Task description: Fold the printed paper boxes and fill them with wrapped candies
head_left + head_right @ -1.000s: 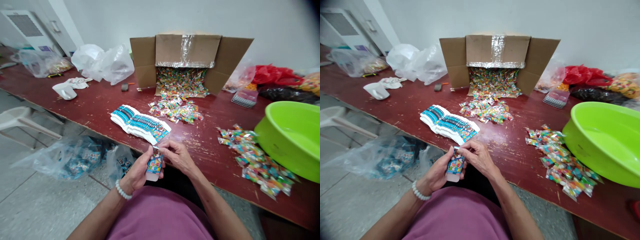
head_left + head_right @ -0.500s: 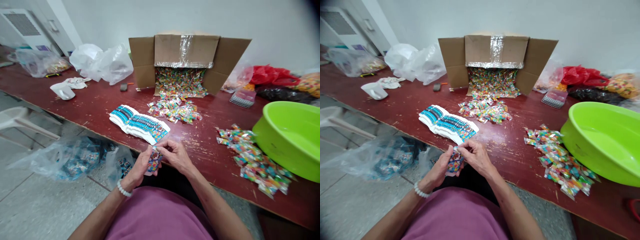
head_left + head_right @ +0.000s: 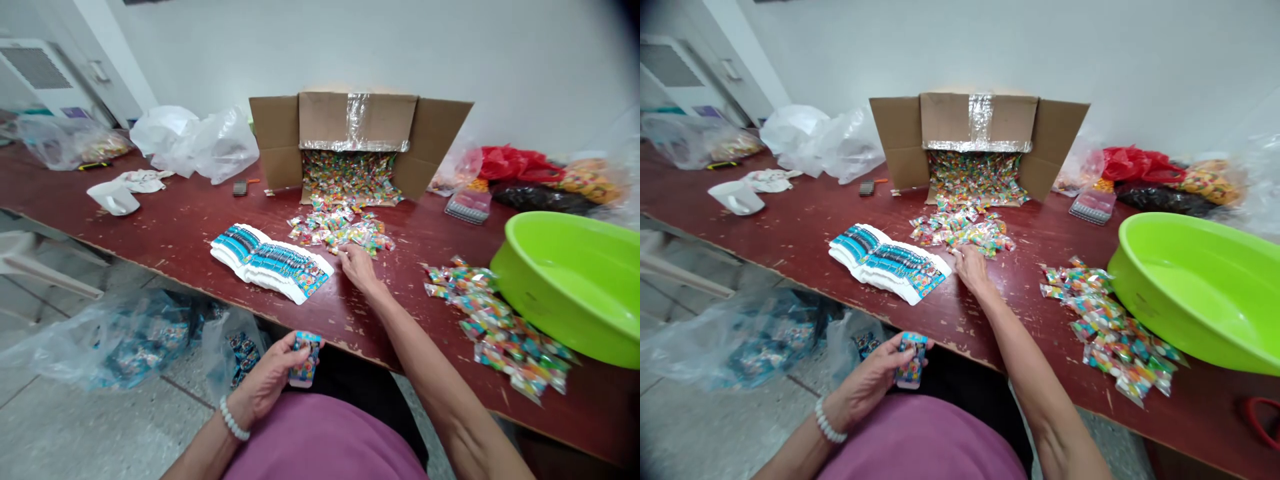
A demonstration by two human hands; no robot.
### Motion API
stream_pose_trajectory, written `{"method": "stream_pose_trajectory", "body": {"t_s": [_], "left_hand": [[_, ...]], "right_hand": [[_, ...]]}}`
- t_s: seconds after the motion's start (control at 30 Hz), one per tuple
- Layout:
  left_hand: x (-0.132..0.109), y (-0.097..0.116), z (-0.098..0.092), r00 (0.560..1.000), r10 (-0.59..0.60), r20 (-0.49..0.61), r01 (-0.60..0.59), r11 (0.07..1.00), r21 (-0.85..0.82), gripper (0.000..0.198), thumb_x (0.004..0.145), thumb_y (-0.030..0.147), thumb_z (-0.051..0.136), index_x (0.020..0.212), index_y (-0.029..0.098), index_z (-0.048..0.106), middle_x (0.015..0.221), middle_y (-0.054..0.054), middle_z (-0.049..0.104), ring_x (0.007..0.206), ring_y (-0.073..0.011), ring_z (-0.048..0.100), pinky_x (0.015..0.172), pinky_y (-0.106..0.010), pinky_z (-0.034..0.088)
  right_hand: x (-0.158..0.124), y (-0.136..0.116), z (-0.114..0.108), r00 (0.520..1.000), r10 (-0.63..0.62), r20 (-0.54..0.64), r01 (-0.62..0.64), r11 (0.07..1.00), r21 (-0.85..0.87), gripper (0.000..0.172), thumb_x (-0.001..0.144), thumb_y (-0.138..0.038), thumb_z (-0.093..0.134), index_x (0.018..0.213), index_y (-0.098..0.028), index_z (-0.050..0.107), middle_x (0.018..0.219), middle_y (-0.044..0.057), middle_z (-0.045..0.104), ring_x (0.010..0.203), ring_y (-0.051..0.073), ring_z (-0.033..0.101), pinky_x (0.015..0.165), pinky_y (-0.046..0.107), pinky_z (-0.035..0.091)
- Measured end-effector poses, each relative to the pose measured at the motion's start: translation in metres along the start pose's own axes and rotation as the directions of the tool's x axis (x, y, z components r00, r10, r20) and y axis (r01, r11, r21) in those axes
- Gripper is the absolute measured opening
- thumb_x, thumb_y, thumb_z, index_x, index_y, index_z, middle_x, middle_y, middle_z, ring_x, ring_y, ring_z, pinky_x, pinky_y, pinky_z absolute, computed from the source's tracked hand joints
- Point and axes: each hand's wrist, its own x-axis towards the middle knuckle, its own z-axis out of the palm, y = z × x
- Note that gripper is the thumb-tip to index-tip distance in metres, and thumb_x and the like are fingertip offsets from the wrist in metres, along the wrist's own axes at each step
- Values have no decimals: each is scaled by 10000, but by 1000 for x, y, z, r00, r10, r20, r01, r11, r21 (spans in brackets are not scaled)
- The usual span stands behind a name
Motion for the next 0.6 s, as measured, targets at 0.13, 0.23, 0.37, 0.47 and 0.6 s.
{"method": "stream_pose_trajectory", "body": {"t_s": [0.13,0.23,0.37,0.47,0.6], "left_hand": [[-2,-6,-35,996,31,-84,-12,975,220,381,686,365,852,902,171,606,788,7,641,709,-127,590,702,-255,482],[-8,8,-67,995,51,-84,-5,878,478,412,636,357,851,913,180,603,741,35,600,695,-126,548,648,-229,442],[-16,27,-100,977,-214,-21,163,672,723,388,583,233,765,951,181,653,760,30,624,659,-133,535,566,-221,403],[-17,31,-101,946,-325,22,181,582,793,242,568,190,688,800,161,626,683,28,616,592,-127,518,533,-227,387],[-15,32,-74,993,-89,84,27,830,557,350,630,225,642,970,175,577,878,-31,688,720,-177,641,637,-272,476]], "right_hand": [[25,10,13,994,110,-14,-111,989,-96,195,913,-214,566,1026,-139,706,1214,191,615,1110,326,607,950,440,444],[22,16,16,987,162,-20,-163,978,-126,172,876,-283,640,969,-148,692,1203,197,593,1079,338,612,909,449,459],[13,29,6,988,149,-31,-151,986,-75,151,818,-325,701,835,-182,654,1044,123,647,1031,297,610,898,411,455],[-2,38,-5,988,152,-37,-151,988,31,140,785,-300,705,799,-193,615,855,53,662,867,243,628,825,371,472],[-46,19,-16,993,110,43,-117,954,277,198,830,-382,643,897,-201,598,816,5,662,693,169,608,656,287,477]]}}
